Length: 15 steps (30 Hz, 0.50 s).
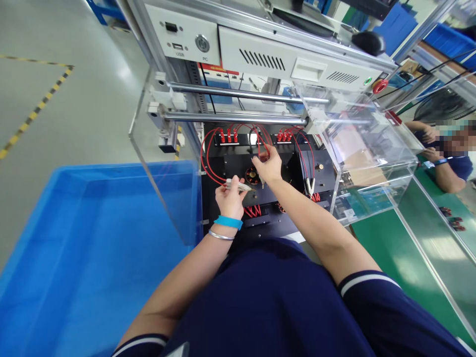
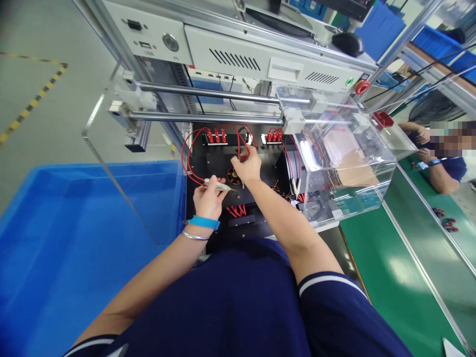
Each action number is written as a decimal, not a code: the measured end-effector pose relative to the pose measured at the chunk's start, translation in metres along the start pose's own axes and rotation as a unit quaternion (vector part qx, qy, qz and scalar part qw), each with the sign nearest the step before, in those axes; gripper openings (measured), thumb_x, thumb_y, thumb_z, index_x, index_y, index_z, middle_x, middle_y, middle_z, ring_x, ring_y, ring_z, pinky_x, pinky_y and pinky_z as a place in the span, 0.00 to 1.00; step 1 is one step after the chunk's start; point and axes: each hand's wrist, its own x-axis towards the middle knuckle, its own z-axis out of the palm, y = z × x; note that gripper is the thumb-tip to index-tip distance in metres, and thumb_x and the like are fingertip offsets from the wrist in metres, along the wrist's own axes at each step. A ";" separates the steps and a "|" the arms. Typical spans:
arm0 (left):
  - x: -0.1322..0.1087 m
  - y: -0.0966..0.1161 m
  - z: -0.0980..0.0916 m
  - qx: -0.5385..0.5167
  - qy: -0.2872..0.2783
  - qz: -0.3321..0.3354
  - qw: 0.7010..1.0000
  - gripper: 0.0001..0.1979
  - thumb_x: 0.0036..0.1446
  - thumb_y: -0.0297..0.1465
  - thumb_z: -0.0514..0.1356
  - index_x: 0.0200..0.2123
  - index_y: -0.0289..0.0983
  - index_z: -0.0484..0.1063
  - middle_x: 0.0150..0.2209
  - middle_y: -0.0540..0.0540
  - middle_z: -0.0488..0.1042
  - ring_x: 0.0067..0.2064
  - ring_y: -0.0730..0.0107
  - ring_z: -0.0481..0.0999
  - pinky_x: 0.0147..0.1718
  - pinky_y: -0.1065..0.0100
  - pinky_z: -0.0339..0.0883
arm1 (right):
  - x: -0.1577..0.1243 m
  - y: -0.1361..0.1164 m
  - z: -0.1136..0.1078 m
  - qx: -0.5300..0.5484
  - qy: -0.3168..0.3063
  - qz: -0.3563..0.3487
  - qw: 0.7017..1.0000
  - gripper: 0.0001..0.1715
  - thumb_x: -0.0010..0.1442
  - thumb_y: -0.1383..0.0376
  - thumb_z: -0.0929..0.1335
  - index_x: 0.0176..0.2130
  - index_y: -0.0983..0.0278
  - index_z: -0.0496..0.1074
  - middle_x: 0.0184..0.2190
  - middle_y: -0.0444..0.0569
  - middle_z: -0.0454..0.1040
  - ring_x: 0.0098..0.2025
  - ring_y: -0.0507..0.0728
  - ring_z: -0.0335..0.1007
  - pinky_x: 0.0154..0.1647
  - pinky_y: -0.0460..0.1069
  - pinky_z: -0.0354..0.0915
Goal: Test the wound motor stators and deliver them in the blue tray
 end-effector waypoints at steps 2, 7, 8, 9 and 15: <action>-0.001 0.000 0.000 0.001 -0.002 -0.003 1.000 0.17 0.47 0.32 0.68 0.32 0.36 0.60 0.34 0.46 0.73 0.41 0.59 0.77 0.35 0.59 0.73 | 0.000 0.000 0.000 -0.002 0.000 0.002 1.000 0.28 0.46 0.64 0.69 0.47 0.66 0.64 0.27 0.42 0.70 0.30 0.52 0.68 0.41 0.51 0.68; 0.000 0.000 -0.004 0.009 0.007 -0.008 1.000 0.18 0.46 0.31 0.69 0.32 0.37 0.60 0.35 0.46 0.73 0.41 0.61 0.77 0.37 0.61 0.72 | 0.000 0.000 0.000 -0.010 -0.010 0.002 1.000 0.29 0.46 0.63 0.69 0.48 0.65 0.63 0.29 0.43 0.71 0.31 0.53 0.70 0.43 0.52 0.68; 0.001 0.001 -0.006 0.006 0.010 -0.007 1.000 0.18 0.46 0.31 0.69 0.32 0.37 0.60 0.35 0.47 0.73 0.41 0.62 0.77 0.37 0.61 0.72 | -0.001 0.000 0.000 -0.012 -0.013 0.001 1.000 0.29 0.46 0.63 0.70 0.49 0.65 0.63 0.30 0.44 0.71 0.32 0.53 0.70 0.43 0.52 0.68; 0.002 0.002 -0.008 0.004 0.011 -0.007 1.000 0.18 0.46 0.31 0.68 0.32 0.37 0.60 0.34 0.47 0.73 0.41 0.63 0.77 0.37 0.62 0.71 | -0.001 0.000 -0.001 -0.015 -0.015 0.000 1.000 0.29 0.46 0.62 0.70 0.49 0.66 0.63 0.30 0.44 0.71 0.32 0.53 0.70 0.44 0.52 0.68; 0.012 -0.003 -0.018 0.036 0.007 0.001 0.999 0.17 0.44 0.30 0.68 0.33 0.37 0.62 0.33 0.49 0.72 0.40 0.67 0.75 0.41 0.63 0.68 | -0.003 -0.002 -0.003 -0.047 -0.030 0.001 0.998 0.29 0.46 0.63 0.70 0.49 0.66 0.63 0.40 0.51 0.69 0.41 0.56 0.70 0.51 0.56 0.65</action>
